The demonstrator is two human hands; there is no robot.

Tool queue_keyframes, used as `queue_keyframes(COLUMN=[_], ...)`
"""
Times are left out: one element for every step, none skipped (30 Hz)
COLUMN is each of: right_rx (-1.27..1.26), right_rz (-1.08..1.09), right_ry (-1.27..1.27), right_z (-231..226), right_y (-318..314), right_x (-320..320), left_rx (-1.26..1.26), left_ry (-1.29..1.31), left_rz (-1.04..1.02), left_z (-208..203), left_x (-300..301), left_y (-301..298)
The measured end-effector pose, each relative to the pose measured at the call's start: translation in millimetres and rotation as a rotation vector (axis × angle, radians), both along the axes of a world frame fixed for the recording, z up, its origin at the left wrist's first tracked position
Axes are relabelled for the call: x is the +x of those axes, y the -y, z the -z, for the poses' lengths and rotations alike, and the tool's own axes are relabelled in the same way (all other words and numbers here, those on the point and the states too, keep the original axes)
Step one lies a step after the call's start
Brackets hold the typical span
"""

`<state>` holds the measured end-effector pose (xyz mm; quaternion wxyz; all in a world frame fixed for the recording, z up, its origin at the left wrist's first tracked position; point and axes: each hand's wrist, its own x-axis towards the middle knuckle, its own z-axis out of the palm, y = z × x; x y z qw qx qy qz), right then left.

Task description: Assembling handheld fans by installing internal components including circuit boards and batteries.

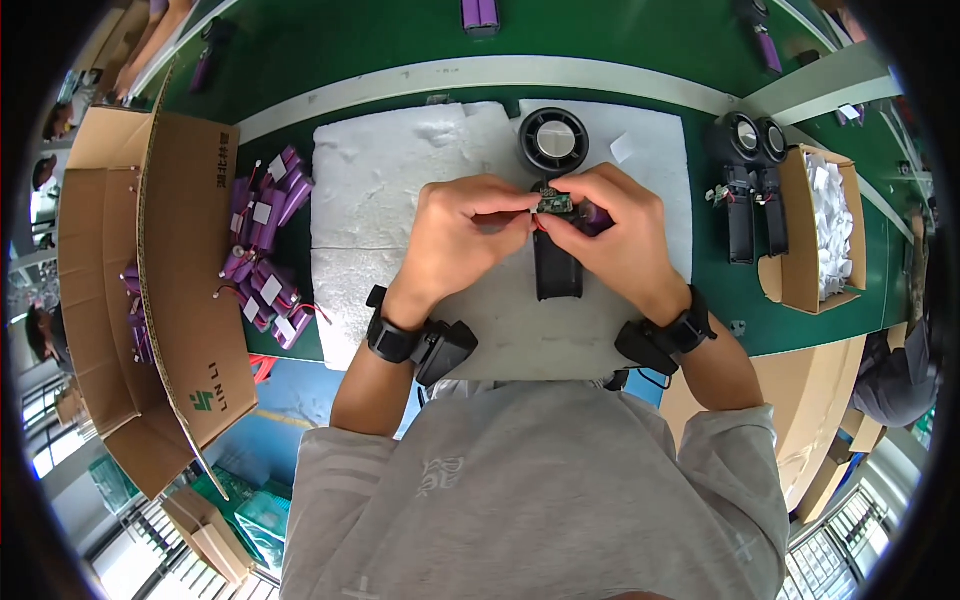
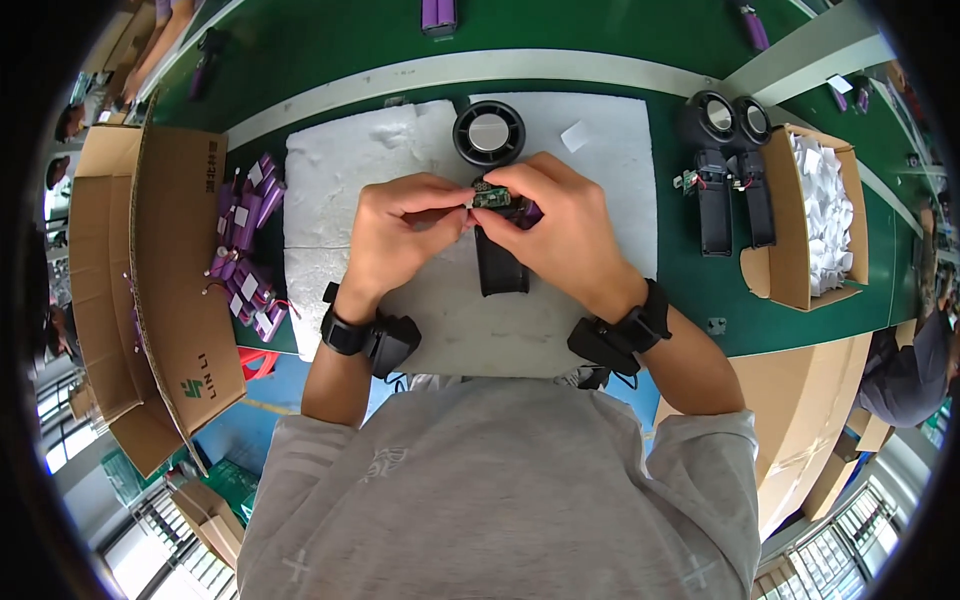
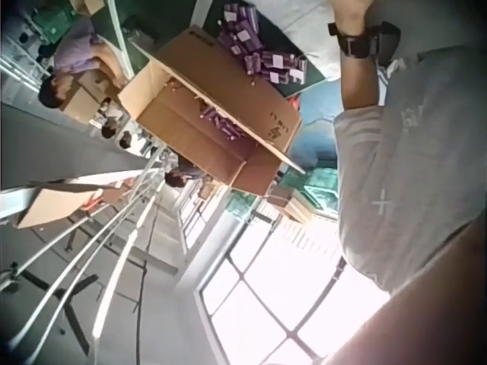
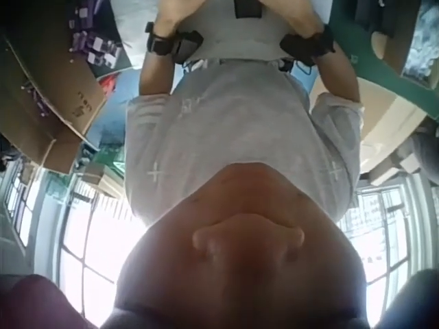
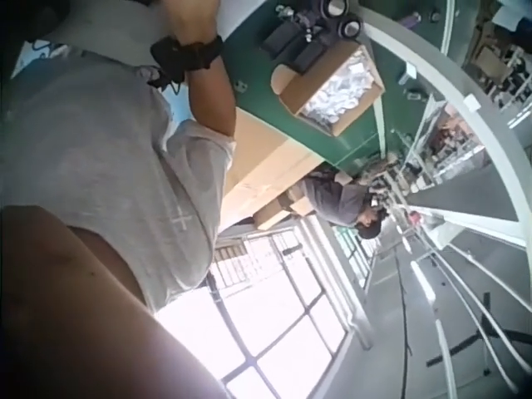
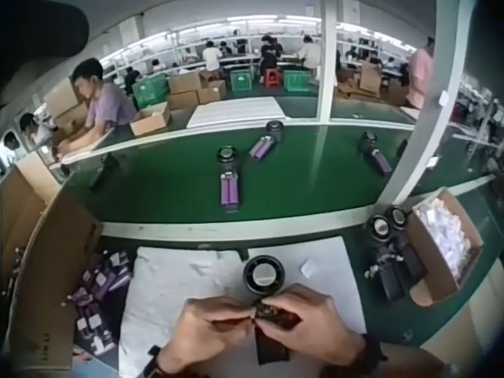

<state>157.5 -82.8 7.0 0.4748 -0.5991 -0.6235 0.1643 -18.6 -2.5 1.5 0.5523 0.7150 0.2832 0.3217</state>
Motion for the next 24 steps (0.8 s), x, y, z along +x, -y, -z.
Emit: queue_keyframes(right_rx=[0.004,0.009,0.017,0.010,0.017,0.024,0.032,0.026,0.025,0.024,0.024,0.021,0.026,0.032,0.038,0.036,0.000,-0.035,-0.071,-0.071,-0.083,-0.094,-0.106,-0.108], right_rz=[-0.001,-0.003,-0.001,-0.003,-0.004,-0.005,-0.006,-0.009,-0.011,-0.014,-0.016,-0.020,-0.017,-0.014,-0.012,-0.014,-0.012,-0.010,-0.008,-0.011,-0.011,-0.010,-0.008,-0.009], right_ry=[0.013,0.027,0.044,0.042,0.043,0.046,0.048,0.046,0.051,0.057,0.062,0.061,0.059,0.056,0.054,0.054,0.036,0.017,-0.001,0.000,-0.008,-0.016,-0.024,-0.025], right_z=[0.0,0.1,0.2,0.3,0.4,0.4,0.1,0.2,0.2,0.1,0.2,0.4,0.3,0.2,0.0,-0.4,-1.0,-1.6,-2.2,-2.7,-3.3,-3.9,-4.8,-6.2], right_y=[-0.6,-0.8,-0.7,0.1,0.8,1.3,1.6,2.0,2.1,1.9,1.6,1.0,1.0,0.9,1.0,1.5,2.5,3.1,3.5,3.7,4.0,4.3,4.5,4.7], right_x=[0.3,0.3,0.2,-0.3,-0.8,-1.1,-1.3,-1.4,-1.2,-1.1,-1.1,-1.3,-1.2,-1.1,-1.2,-1.4,-1.7,-1.4,-1.1,-0.4,0.5,1.4,1.6,1.5], left_rx=[0.020,0.040,0.064,0.057,0.090,0.125,0.160,0.155,0.186,0.217,0.248,0.245,0.255,0.266,0.277,0.275,0.241,0.207,0.174,0.173,0.163,0.153,0.143,0.142], left_ry=[-0.029,-0.057,-0.081,-0.084,-0.071,-0.058,-0.044,-0.046,-0.060,-0.073,-0.087,-0.088,-0.085,-0.082,-0.080,-0.080,-0.059,-0.038,-0.018,-0.017,-0.037,-0.057,-0.078,-0.079], left_rz=[0.009,0.019,0.032,0.030,0.014,-0.003,-0.020,-0.023,-0.025,-0.028,-0.030,-0.033,-0.038,-0.044,-0.049,-0.052,-0.045,-0.038,-0.031,-0.034,-0.019,-0.003,0.013,0.012], left_z=[-2.4,-4.5,-4.6,-3.1,-1.7,-0.5,0.2,0.9,0.8,0.4,0.1,-0.3,-0.9,-1.4,-1.4,-0.7,0.3,1.2,1.1,-0.1,-2.5,-5.4,-6.7,-6.2], left_x=[-0.7,-1.5,-1.5,-1.4,-0.7,0.0,0.2,-0.2,-0.4,-0.6,-0.7,-0.7,0.0,0.6,0.9,0.9,0.6,0.8,1.2,1.9,3.3,5.1,6.6,8.1], left_y=[0.2,0.7,0.3,0.6,1.1,1.7,2.1,2.5,2.8,2.9,3.0,3.1,3.6,4.1,4.5,4.9,5.2,5.1,5.4,6.3,7.8,9.4,10.7,12.0])
